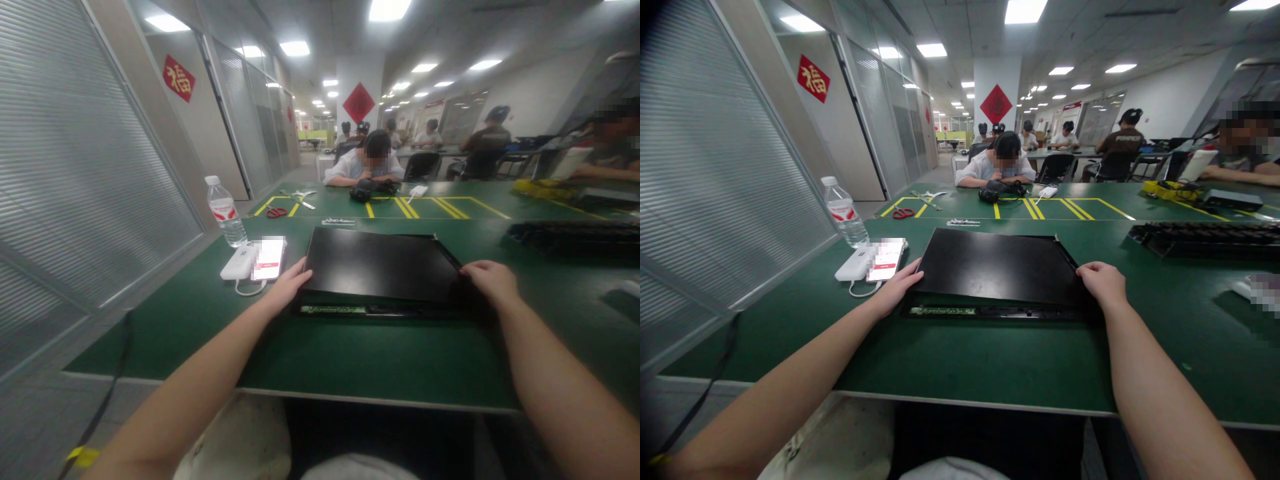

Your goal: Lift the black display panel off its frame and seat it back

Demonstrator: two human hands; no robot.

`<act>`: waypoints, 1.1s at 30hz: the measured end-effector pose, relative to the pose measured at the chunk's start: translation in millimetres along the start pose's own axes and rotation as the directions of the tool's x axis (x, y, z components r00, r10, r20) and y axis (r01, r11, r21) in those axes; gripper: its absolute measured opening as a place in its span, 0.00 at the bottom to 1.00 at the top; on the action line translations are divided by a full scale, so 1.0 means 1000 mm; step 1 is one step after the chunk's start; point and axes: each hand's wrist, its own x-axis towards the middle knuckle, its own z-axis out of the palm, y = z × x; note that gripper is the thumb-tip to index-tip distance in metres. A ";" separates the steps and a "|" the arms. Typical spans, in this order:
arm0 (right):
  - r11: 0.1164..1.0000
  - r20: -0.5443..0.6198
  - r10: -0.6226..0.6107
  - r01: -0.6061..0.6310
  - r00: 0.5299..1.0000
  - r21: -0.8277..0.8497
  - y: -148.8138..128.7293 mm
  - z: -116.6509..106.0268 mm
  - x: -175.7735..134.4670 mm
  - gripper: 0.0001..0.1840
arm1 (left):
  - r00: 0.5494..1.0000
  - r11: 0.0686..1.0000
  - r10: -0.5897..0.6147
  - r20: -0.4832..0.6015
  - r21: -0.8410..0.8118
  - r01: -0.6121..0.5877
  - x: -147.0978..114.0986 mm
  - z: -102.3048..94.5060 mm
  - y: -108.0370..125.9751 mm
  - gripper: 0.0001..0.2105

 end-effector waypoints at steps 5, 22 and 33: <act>1.000 0.013 0.014 -0.014 1.000 -0.011 -0.005 -0.004 -0.004 0.04 | 0.999 0.998 0.027 0.022 0.063 -0.028 0.000 0.000 0.001 0.21; 0.997 0.061 0.041 -0.037 0.997 -0.072 -0.020 -0.012 -0.014 0.07 | 1.000 0.874 0.024 -0.013 0.486 -0.015 0.014 -0.012 -0.019 0.24; 0.996 0.027 0.070 -0.068 0.997 -0.058 -0.018 -0.009 -0.011 0.06 | 1.000 0.696 0.002 0.021 0.717 -0.016 0.014 -0.007 -0.019 0.25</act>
